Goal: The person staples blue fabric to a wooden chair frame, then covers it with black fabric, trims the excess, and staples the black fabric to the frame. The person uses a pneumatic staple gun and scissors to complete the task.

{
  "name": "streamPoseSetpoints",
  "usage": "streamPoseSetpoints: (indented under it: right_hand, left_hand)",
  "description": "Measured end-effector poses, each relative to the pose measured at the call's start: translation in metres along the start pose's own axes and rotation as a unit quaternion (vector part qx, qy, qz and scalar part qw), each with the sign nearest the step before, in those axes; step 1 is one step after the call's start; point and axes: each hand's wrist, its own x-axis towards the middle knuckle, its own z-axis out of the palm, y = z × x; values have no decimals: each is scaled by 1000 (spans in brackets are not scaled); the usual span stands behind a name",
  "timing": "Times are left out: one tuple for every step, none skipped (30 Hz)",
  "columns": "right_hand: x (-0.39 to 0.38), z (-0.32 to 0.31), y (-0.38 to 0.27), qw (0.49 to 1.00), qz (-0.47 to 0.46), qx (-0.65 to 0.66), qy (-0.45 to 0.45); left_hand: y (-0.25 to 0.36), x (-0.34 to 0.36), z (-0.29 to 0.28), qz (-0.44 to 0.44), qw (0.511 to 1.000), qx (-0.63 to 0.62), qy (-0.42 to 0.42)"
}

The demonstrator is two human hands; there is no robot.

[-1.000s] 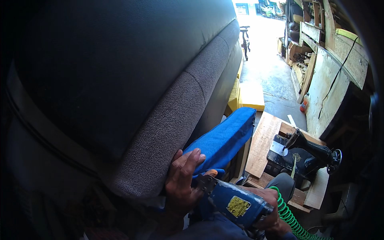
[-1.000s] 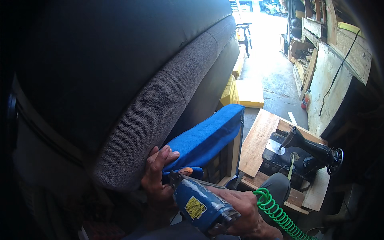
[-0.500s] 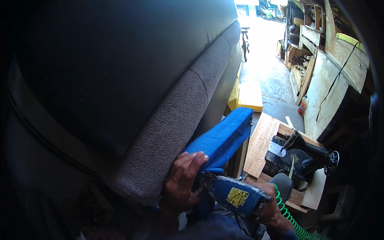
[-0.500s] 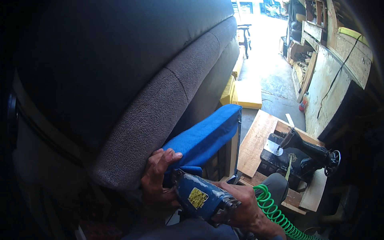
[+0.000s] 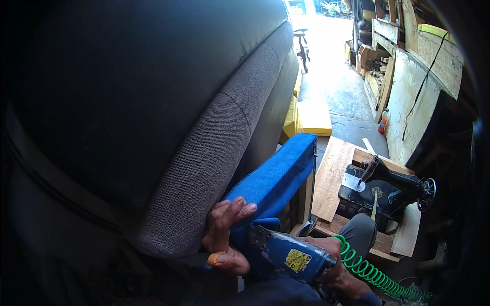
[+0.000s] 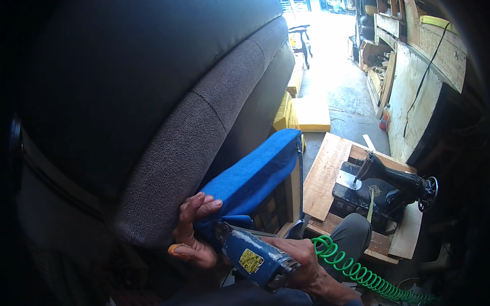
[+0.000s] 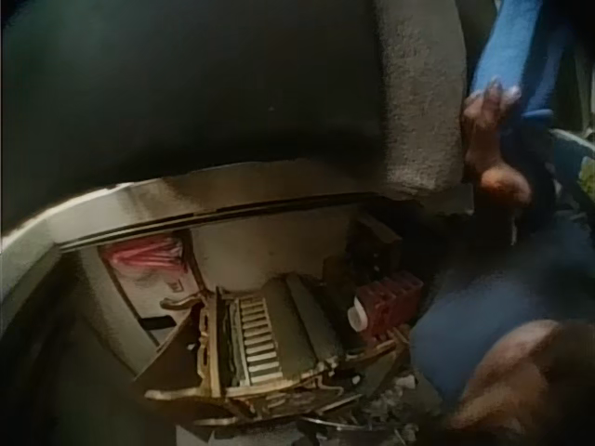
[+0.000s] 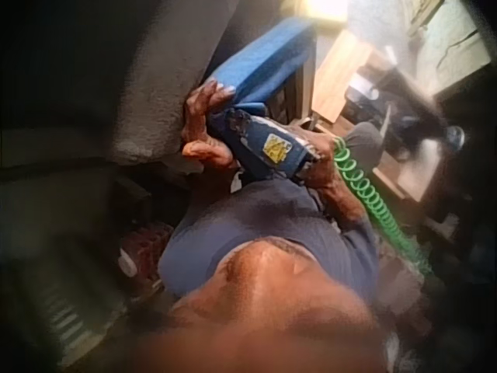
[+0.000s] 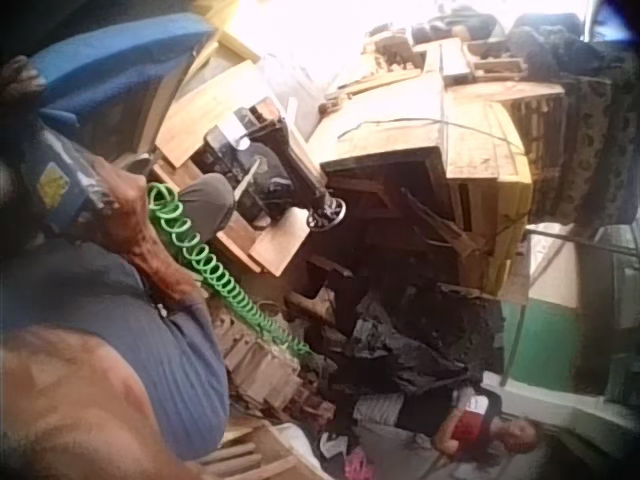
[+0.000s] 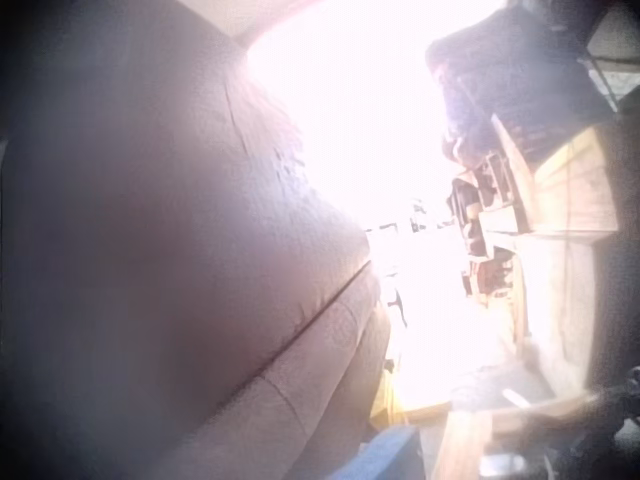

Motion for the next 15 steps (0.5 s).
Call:
streamPoseSetpoints:
  right_hand:
    - [1, 1, 3, 1000, 10, -5, -9]
    - [2, 3, 6, 1000, 20, -10, -18]
    - [0, 3, 6, 1000, 25, -1, -19]
    - [-1, 5, 8, 999, 30, 10, -21]
    - [-3, 4, 7, 1000, 23, 12, -13]
    - [-5, 4, 5, 1000, 15, 14, -5]
    - [-9, 2, 1, 999, 32, -11, -12]
    - [-11, 1, 1, 1000, 13, 3, 1]
    - [-14, 1, 1, 1000, -7, 16, 13]
    - [-15, -1, 0, 999, -28, 28, 26]
    - [-15, 1, -4, 1000, -13, 18, 22]
    - [-14, 4, 0, 1000, -9, -2, 12]
    - [-14, 7, 6, 1000, -5, -24, 3]
    - [-13, 10, 10, 999, -3, -41, -9]
    - [-14, 13, 13, 999, 12, -34, -3]
  left_hand:
    - [-4, 0, 2, 0, 1000, -13, 6]
    - [-8, 0, 3, 0, 1000, -27, 11]
    - [-6, 0, 2, -7, 1000, -26, 16]
    - [-5, 1, 1, -15, 999, -25, 21]
    - [-3, 1, 4, -18, 999, -31, 26]
    - [0, -1, 7, -35, 998, -34, 47]
    - [2, -3, 9, -52, 996, -36, 68]
    - [3, -1, 14, -68, 993, -45, 90]
    - [3, 3, 16, -58, 994, -46, 83]
    - [3, 9, 16, -48, 995, -48, 76]
    - [1, 7, 15, -45, 996, -39, 67]
    - [1, 5, 16, -48, 996, -35, 66]
    - [2, 4, 17, -51, 996, -32, 65]
    - [4, 4, 15, -55, 996, -23, 64]
    - [5, 5, 12, -58, 996, -18, 65]
